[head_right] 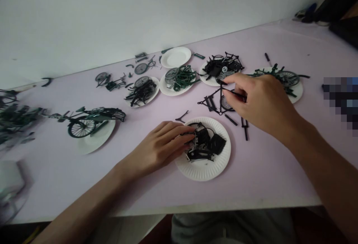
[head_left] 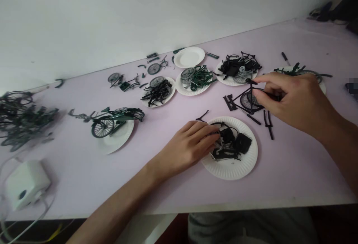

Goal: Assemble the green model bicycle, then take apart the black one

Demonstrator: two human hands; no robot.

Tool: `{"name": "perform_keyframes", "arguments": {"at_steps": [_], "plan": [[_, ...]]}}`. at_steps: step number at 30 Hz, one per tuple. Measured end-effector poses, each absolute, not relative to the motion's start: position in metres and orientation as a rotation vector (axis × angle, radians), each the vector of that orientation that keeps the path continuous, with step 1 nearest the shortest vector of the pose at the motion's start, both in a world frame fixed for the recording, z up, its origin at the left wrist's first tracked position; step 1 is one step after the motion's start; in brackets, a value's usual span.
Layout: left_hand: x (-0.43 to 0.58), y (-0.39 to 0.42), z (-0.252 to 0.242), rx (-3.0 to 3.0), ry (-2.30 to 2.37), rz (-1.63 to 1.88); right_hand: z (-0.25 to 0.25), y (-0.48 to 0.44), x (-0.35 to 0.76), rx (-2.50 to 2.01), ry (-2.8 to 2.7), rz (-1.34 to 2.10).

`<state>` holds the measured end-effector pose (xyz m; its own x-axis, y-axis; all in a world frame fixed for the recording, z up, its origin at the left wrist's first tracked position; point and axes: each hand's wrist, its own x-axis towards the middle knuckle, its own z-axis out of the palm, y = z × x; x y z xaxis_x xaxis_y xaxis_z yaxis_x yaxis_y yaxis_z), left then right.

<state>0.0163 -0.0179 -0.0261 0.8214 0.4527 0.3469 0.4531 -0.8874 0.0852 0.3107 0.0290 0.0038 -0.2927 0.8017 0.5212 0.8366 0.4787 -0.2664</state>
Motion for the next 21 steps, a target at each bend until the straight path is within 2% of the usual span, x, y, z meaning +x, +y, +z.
{"name": "perform_keyframes", "arguments": {"at_steps": [14,21], "plan": [[0.0148,-0.0127,-0.0265,-3.028,-0.569,-0.775,0.0007,0.0351,0.3128,-1.425,-2.008,-0.076],[0.0066,-0.0079,-0.0208,-2.966,-0.640,-0.816,0.0038,0.0331,0.3114,-1.456,-2.022,0.029]]}}
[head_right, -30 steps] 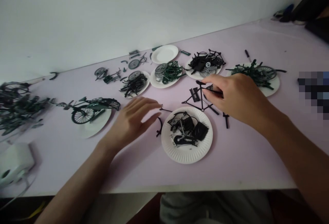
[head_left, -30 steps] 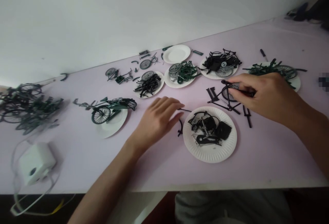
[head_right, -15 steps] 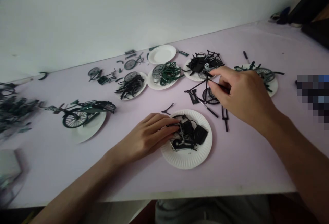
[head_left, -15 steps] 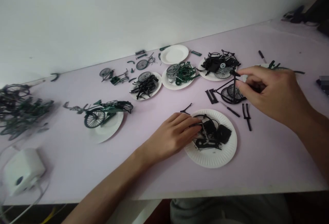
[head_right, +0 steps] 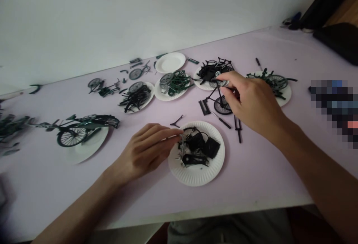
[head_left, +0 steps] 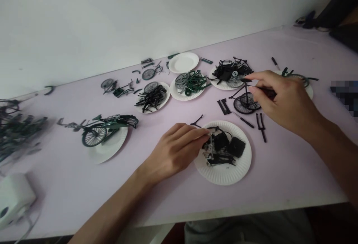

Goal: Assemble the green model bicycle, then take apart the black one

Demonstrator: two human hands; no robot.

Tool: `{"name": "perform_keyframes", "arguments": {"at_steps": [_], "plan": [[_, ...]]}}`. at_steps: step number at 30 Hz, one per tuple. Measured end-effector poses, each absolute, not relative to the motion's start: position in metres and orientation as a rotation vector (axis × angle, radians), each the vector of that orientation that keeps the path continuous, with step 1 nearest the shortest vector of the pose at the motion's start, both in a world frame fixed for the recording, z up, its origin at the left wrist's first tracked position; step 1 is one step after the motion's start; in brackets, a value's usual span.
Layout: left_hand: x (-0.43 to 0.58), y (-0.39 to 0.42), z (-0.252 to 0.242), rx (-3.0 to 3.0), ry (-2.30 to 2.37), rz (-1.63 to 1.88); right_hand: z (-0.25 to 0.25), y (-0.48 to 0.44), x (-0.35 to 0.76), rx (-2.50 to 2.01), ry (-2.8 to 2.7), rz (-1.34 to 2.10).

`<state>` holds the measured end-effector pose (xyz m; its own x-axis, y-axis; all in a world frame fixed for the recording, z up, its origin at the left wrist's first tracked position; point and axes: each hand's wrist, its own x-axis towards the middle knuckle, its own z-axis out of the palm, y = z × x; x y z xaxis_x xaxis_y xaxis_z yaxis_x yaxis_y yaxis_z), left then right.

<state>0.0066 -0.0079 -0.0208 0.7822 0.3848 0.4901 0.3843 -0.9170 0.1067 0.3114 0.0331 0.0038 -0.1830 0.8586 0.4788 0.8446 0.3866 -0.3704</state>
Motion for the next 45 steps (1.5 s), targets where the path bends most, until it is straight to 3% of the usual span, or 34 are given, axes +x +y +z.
{"name": "perform_keyframes", "arguments": {"at_steps": [9,20,28,34,41,45], "plan": [[-0.026,0.020,-0.019,2.868,1.036,0.967,0.001,0.033,0.311,-1.426,-2.105,0.120],[-0.032,0.027,-0.029,2.758,1.275,0.503,0.002,0.034,0.312,-1.391,-2.140,0.172],[-0.005,0.002,-0.018,2.817,0.983,0.725,0.022,0.019,0.307,-1.266,-2.017,0.938],[0.015,-0.012,-0.028,2.890,0.777,0.564,0.020,0.018,0.301,-1.283,-2.025,0.858],[0.014,-0.009,-0.036,2.841,0.771,0.488,0.011,0.022,0.297,-1.325,-1.982,1.007],[0.012,-0.009,-0.033,2.838,0.810,0.532,0.005,0.023,0.295,-1.299,-2.059,0.804]]}}
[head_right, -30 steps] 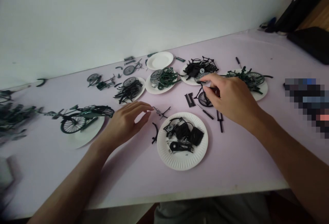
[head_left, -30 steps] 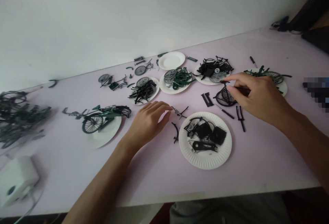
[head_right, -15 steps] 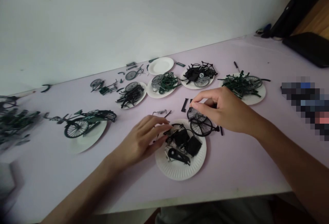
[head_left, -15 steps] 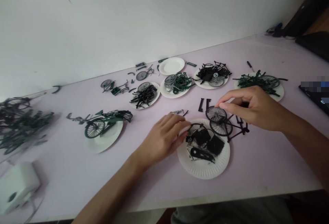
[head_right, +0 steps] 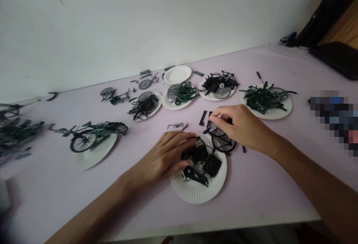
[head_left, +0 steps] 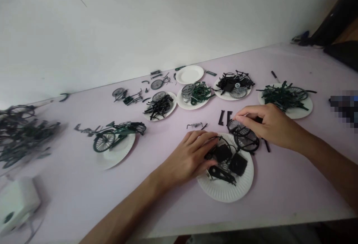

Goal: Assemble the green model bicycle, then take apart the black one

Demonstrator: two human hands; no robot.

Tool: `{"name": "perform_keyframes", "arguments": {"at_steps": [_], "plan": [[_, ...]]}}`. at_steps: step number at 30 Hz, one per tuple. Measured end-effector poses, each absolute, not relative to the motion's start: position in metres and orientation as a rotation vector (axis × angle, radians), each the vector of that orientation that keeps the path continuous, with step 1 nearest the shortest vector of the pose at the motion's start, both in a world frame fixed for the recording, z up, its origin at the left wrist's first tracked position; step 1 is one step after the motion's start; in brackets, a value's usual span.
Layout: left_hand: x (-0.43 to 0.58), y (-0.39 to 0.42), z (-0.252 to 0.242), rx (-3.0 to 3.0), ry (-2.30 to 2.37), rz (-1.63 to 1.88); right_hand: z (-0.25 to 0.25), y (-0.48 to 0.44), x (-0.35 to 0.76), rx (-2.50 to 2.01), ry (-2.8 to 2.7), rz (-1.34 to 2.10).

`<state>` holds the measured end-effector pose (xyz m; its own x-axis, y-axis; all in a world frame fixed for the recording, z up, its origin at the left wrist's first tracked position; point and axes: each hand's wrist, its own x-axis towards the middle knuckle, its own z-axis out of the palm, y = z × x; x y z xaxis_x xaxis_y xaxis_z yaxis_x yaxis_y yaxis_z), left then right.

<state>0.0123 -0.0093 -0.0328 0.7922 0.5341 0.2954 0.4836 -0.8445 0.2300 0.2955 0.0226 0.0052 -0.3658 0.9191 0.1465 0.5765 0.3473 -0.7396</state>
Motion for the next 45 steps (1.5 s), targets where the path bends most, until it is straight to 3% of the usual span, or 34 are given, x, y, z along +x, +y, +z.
{"name": "perform_keyframes", "arguments": {"at_steps": [16,24,30,39,45], "plan": [[0.008,-0.010,-0.026,2.511,0.839,1.201,0.007,0.028,0.300,-1.467,-1.944,0.427],[0.009,-0.008,-0.035,2.133,0.914,1.223,0.012,0.024,0.297,-1.406,-1.873,0.654],[0.005,-0.009,-0.028,2.270,0.695,1.339,0.009,0.023,0.294,-1.355,-1.826,0.771],[0.010,-0.010,-0.029,2.544,0.657,1.071,0.005,0.022,0.293,-1.314,-1.996,0.595],[0.011,-0.012,-0.025,2.656,0.603,1.100,0.001,0.023,0.294,-1.287,-2.033,0.468]]}}
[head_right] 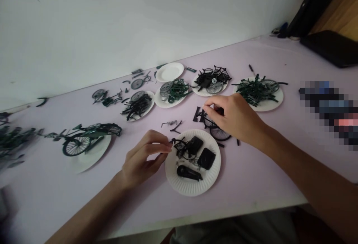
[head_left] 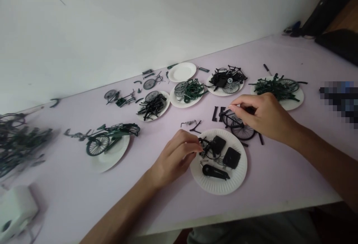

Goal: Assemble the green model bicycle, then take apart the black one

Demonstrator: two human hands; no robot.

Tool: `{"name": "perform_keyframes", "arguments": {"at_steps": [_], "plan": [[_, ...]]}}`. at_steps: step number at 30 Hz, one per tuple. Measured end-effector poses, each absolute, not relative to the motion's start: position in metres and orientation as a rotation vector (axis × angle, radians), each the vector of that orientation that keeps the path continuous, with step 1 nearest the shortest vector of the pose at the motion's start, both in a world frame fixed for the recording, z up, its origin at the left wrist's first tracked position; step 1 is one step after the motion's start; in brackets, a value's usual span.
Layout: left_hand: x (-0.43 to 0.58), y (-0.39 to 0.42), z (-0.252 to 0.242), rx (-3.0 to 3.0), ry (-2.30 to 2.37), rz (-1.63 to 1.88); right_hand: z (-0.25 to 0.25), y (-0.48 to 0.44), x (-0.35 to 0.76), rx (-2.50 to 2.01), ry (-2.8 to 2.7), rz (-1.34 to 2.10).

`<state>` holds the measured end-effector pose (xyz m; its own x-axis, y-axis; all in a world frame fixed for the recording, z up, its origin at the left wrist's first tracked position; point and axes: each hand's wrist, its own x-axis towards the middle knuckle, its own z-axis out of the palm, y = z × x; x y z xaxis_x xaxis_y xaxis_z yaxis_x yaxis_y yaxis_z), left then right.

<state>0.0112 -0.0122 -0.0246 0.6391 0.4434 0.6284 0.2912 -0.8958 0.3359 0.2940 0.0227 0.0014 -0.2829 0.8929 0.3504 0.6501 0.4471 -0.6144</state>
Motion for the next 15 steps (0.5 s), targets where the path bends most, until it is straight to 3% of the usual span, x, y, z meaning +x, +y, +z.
{"name": "perform_keyframes", "arguments": {"at_steps": [10,15], "plan": [[0.007,-0.023,-0.023,2.819,0.442,1.299,-0.001,0.016,0.281,-1.198,-1.879,0.847],[0.007,-0.025,-0.023,2.803,0.428,1.336,-0.004,0.008,0.267,-1.017,-1.946,0.722]]}}
